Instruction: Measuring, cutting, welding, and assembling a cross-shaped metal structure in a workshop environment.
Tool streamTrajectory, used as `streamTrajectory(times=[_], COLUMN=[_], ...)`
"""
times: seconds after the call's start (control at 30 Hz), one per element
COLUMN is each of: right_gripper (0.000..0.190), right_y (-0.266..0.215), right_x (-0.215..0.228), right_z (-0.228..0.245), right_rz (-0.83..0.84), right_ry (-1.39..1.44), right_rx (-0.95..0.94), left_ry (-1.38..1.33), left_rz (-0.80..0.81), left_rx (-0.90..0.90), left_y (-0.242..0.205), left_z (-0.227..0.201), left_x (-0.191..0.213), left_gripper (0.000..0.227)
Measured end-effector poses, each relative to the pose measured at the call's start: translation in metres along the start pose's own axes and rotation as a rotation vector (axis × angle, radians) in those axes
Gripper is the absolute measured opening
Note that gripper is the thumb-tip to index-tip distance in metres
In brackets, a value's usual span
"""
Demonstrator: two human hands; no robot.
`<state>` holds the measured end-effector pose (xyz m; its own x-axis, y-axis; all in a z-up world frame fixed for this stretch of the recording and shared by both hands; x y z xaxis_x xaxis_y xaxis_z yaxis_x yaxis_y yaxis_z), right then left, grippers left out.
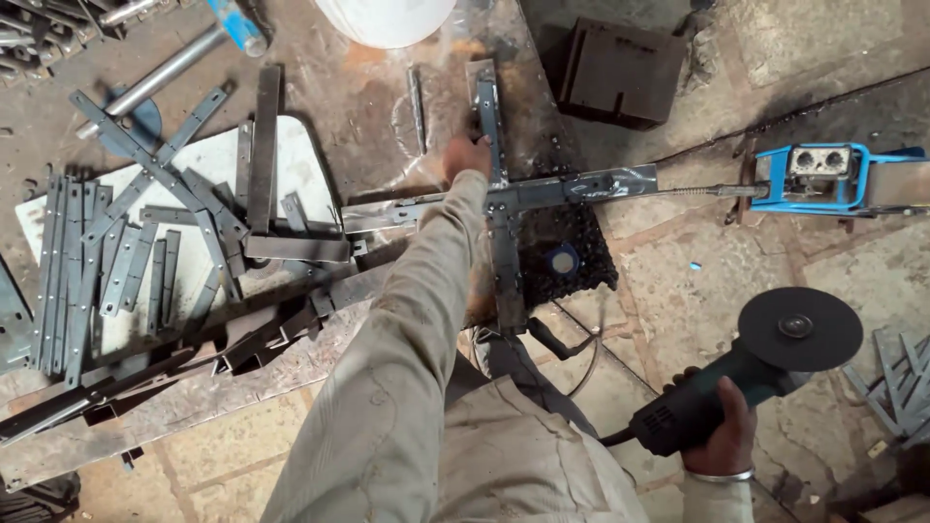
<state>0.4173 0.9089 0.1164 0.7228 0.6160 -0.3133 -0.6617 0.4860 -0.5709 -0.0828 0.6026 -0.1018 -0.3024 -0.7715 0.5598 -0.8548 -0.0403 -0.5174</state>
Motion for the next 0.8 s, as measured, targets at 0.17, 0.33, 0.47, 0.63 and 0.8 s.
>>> streamTrajectory(times=[0.17,0.33,0.47,0.63,0.8], right_gripper=[0.048,0.048,0.047,0.047,0.048], right_y=[0.016,0.031,0.037,0.04,0.041], right_x=[0.008,0.01,-0.006,-0.014,-0.014], right_z=[0.012,0.014,0.025,0.028,0.025], right_rz=[0.025,0.049,0.056,0.061,0.073], right_ry=[0.001,-0.017,-0.036,-0.058,-0.052], right_rx=[-0.021,-0.058,-0.054,-0.055,-0.037], left_ry=[0.168,0.197,0.17,0.204,0.243], left_rz=[0.0,-0.059,-0.077,-0.024,0.115], left_rx=[0.126,0.134,-0.019,-0.035,0.144], left_y=[-0.031,-0.026,-0.031,-0.049,-0.041], left_z=[-0.017,-0.009,-0.024,-0.049,-0.048], left_x=[0.007,0.006,0.009,0.028,0.028], left_gripper=[0.036,0.04,0.026,0.04,0.052])
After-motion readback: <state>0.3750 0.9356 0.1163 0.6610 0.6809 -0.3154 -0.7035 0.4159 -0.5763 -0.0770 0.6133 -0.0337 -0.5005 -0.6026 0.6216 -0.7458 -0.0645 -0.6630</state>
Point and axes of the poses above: each hand's wrist, its own y-axis towards the middle knuckle, its own x-axis out of the back of the hand, z = x × y, the point moved 10 cm from there along y, towards the middle knuckle, and after that the axes turned 14 degrees about z, right-handed, at the moved point
